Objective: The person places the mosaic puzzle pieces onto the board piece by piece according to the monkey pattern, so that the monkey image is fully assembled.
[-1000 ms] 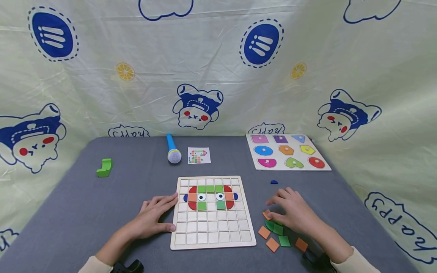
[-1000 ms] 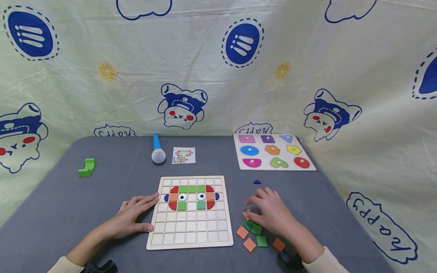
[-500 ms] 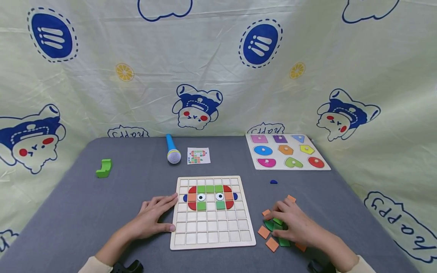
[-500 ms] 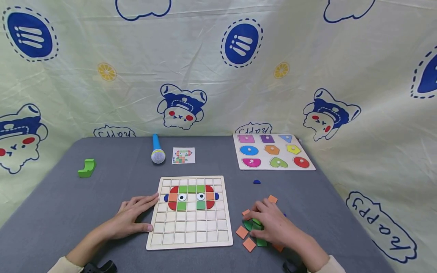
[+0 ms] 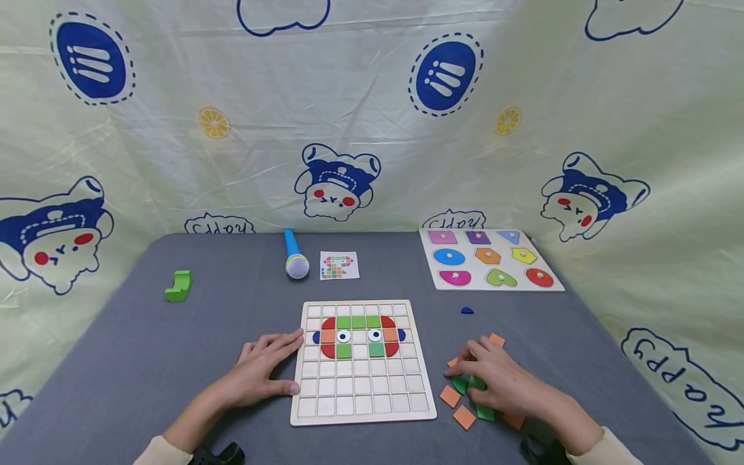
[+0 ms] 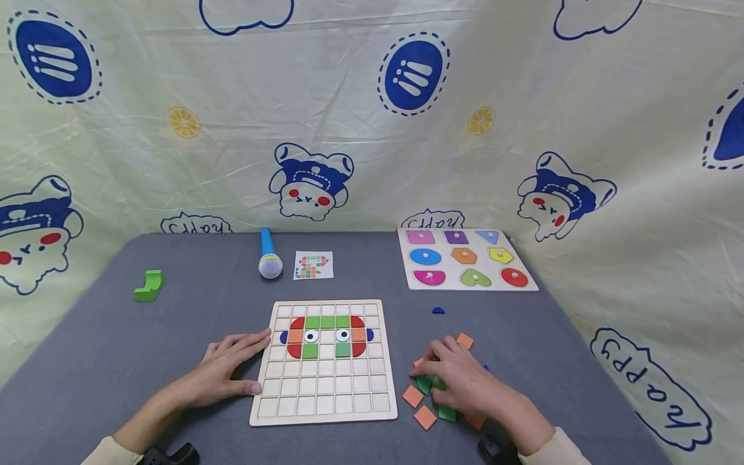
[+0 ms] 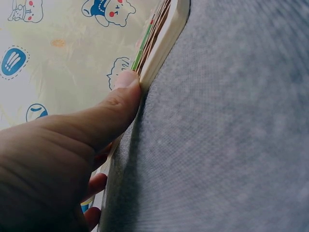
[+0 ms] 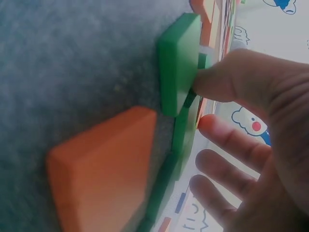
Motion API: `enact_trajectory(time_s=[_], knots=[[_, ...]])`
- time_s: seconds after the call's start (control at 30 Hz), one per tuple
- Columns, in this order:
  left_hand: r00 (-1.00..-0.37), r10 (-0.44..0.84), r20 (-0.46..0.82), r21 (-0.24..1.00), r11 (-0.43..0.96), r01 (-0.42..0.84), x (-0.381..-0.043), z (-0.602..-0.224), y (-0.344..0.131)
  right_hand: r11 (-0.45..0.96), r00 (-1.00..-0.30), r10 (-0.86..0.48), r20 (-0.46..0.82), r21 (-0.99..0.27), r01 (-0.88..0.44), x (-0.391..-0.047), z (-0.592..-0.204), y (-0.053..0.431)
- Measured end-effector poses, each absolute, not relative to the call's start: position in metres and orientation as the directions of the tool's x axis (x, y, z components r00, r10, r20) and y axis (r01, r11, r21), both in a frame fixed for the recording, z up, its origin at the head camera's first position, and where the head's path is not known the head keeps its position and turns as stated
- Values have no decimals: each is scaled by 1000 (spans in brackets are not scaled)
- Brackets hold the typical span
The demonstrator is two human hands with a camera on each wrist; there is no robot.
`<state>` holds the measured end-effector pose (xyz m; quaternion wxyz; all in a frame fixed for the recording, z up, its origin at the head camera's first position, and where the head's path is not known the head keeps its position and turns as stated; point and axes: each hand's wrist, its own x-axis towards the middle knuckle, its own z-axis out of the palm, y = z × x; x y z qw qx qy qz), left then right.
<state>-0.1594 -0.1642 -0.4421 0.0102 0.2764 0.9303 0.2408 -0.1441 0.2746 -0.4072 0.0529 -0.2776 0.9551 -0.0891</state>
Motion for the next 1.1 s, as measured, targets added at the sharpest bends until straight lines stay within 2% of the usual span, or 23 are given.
enact_trajectory(time_s=[0.47, 0.6, 0.77, 1.1], knots=[[-844, 520, 130, 459, 723, 517, -159, -443, -164, 811, -835, -550, 19, -227, -540, -151, -414, 276], [-844, 519, 132, 460, 722, 516, -159, -443, -164, 795, -820, -566, 90, -206, -571, -151, -412, 271], [-844, 522, 123, 462, 723, 514, -160, -442, -164, 763, -776, -602, 189, -150, -628, -153, -408, 254], [-843, 525, 120, 464, 721, 515, -159, -442, -165, 746, -751, -616, 239, -129, -653, -161, -399, 201]])
